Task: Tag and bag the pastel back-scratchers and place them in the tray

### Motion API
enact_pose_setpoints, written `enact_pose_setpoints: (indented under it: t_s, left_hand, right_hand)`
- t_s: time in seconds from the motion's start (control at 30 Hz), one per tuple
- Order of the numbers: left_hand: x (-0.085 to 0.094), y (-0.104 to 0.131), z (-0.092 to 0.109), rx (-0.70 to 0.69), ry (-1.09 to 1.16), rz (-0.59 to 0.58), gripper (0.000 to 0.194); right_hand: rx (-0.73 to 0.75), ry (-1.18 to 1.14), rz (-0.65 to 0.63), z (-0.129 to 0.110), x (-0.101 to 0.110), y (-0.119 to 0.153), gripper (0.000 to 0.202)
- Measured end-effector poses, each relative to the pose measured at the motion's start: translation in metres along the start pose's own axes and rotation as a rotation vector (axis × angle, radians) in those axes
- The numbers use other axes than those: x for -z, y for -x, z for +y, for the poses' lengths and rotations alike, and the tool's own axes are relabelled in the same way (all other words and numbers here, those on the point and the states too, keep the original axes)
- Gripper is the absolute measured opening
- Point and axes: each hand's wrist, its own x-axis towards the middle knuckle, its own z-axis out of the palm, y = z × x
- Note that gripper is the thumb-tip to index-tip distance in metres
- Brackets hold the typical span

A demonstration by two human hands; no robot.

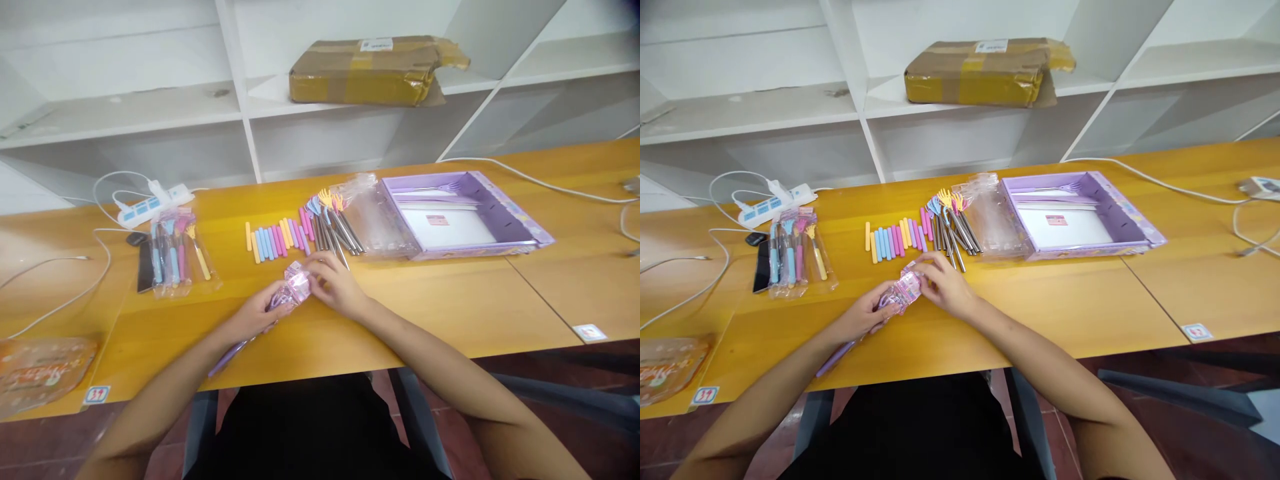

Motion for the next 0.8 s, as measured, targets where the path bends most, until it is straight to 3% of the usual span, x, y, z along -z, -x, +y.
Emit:
enact_pose_setpoints:
  t_s: [0.07, 0.13, 0.37, 0.5, 0.63, 0.8]
  left_hand:
    - [-0.001, 0.000, 0.001, -0.022, -0.007, 0.000, 0.060]
    - [-0.002, 0.000, 0.003, -0.046, -0.024, 0.007, 0.058]
    - [-0.002, 0.001, 0.006, -0.059, -0.087, 0.034, 0.058]
    - [0.000, 0.003, 0.013, -0.079, -0.125, 0.023, 0.052]
    - [0.021, 0.009, 0.020, -0.074, -0.106, 0.091, 0.045]
    - [0.051, 0.010, 0.016, -0.092, 0.008, 0.148, 0.042]
  right_hand:
    - [0.126, 0.136, -0.032, -0.005, 0.006, 0.000, 0.032]
    - [0.154, 0.201, -0.023, -0.010, 0.009, -0.001, 0.025]
    - [0.021, -0.005, -0.002, -0.013, 0.013, -0.007, 0.004]
    - [-0.023, -0.130, 0.021, -0.007, 0.016, -0.010, 0.006]
    - [-0.202, -0.120, 0.209, 0.004, 0.023, -0.013, 0.025]
    - [-0.215, -0.032, 0.018, 0.011, 0.018, -0.015, 0.030]
